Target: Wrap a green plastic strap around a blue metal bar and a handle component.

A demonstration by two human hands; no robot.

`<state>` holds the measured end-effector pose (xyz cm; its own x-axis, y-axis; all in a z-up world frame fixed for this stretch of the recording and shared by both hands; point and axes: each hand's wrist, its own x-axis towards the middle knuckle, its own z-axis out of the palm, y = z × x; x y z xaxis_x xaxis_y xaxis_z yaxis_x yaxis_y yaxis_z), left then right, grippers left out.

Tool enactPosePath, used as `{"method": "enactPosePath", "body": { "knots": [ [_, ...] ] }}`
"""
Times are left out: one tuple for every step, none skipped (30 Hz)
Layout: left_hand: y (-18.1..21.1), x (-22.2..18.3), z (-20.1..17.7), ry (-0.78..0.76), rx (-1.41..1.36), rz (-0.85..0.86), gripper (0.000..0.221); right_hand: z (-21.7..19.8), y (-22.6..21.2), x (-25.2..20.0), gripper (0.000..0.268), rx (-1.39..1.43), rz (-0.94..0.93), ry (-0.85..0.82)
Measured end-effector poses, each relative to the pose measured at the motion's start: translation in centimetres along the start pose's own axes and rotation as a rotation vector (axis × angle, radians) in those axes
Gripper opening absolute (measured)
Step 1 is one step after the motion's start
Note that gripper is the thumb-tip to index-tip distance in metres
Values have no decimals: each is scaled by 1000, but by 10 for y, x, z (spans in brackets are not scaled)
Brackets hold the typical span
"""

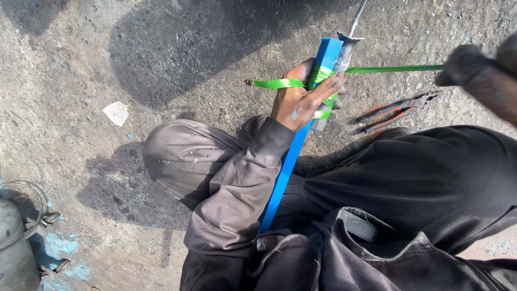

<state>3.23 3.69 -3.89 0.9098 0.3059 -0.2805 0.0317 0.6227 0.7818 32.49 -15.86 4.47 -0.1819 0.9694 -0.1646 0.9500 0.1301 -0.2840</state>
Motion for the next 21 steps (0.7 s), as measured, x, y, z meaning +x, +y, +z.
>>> {"method": "enactPosePath", "body": {
  "knots": [
    [6,-1,9,1,-4,1,35,3,-6,20,20,-30,-26,-40],
    [13,0,15,84,241,-51,30,5,-11,42,21,-62,-54,-73],
    [21,0,21,167,485,-107,26,7,-16,65,21,-94,-82,-106],
    [16,-1,14,169,483,-111,26,6,-24,75,21,-119,-107,-144],
    [12,-3,7,93,612,-21,23,3,-32,85,22,-145,-133,-182],
    [5,1,-1,5,739,81,21,0,-37,95,22,-183,-151,-218],
    [0,0,6,-2,737,90,21,-2,-36,96,22,-220,-169,-255],
    [-4,-5,15,118,630,177,23,-5,-37,97,23,-245,-194,-296],
    [-7,-11,23,236,522,265,26,-8,-39,99,23,-270,-218,-337],
    [6,-17,28,242,519,256,26,-12,-51,116,23,-290,-248,-378],
    [20,-23,33,343,795,180,30,-17,-65,133,24,-310,-278,-419],
    [38,-20,36,438,1073,125,35,-26,-72,153,24,-354,-298,-450],
    [37,-16,32,438,1074,143,35,-35,-81,182,25,-398,-317,-481],
    [34,-20,32,434,1079,105,38,-41,-95,208,25,-424,-354,-520],
    [31,-24,32,428,1084,67,41,-47,-111,233,26,-449,-392,-559],
    [34,-29,33,426,1083,68,41,-42,-123,255,26,-478,-413,-596],
    [37,-33,34,420,1015,91,58,-39,-135,275,26,-507,-435,-634],
    [43,-30,36,410,946,127,77,-41,-141,295,27,-546,-448,-671],
    [46,-25,38,403,945,141,77,-16,-114,279,27,-586,-460,-709],
    [48,-25,39,428,948,91,79,-2,-112,289,28,-617,-484,-742],
    [50,-24,41,454,950,41,81,0,-133,328,28,-648,-507,-775]
  ]
}}
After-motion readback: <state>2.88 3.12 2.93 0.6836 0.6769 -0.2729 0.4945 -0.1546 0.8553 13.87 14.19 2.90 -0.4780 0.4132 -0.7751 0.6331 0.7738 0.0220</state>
